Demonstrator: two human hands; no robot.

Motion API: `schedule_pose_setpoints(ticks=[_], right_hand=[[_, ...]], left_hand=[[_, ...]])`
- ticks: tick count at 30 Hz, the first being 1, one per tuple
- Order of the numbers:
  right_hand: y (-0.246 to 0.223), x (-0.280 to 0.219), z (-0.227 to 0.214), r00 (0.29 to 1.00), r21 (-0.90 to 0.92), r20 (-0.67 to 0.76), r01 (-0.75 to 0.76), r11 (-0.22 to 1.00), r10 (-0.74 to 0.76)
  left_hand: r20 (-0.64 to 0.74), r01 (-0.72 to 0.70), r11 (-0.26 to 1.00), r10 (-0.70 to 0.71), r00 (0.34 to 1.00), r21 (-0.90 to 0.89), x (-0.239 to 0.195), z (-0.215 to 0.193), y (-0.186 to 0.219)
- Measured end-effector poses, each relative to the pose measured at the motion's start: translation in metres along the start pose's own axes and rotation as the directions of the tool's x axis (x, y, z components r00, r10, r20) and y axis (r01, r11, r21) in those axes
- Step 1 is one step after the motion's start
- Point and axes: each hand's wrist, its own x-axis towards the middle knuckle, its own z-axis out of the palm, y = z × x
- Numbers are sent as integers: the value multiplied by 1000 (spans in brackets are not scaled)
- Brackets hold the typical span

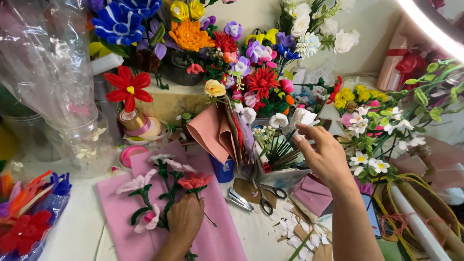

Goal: Arranging artificial flowers on pink wrapping paper, cutting the paper with scissors, and folding it to create a bouquet.

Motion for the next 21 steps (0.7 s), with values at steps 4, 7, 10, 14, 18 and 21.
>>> schedule_pose_setpoints(ticks=[4, 7, 10, 14, 18, 21], right_hand=[[1, 27, 11, 993, -210, 97, 83, 974, -64], [-9, 29, 11, 997, -130, 45, 62, 990, -57], [-3, 31, 5, 998, 38, -52, 41, 998, -39], [0, 32, -5, 950, 178, -247, 238, 955, -191], [-1, 24, -21, 902, 274, -345, 360, 892, -259], [10, 13, -40, 812, 361, -463, 540, 760, -356]], left_hand=[[-49, 33, 995, -38, 998, -92, 3, 1, -6], [-52, 83, 973, -96, 994, -218, 1, -11, -9], [-6, 121, 911, -135, 991, -394, 5, -8, -18], [21, 142, 778, -164, 986, -612, -5, -26, -17], [85, 124, 671, -91, 992, -731, -24, -59, -11], [78, 89, 557, -44, 996, -826, -34, -65, -10]])
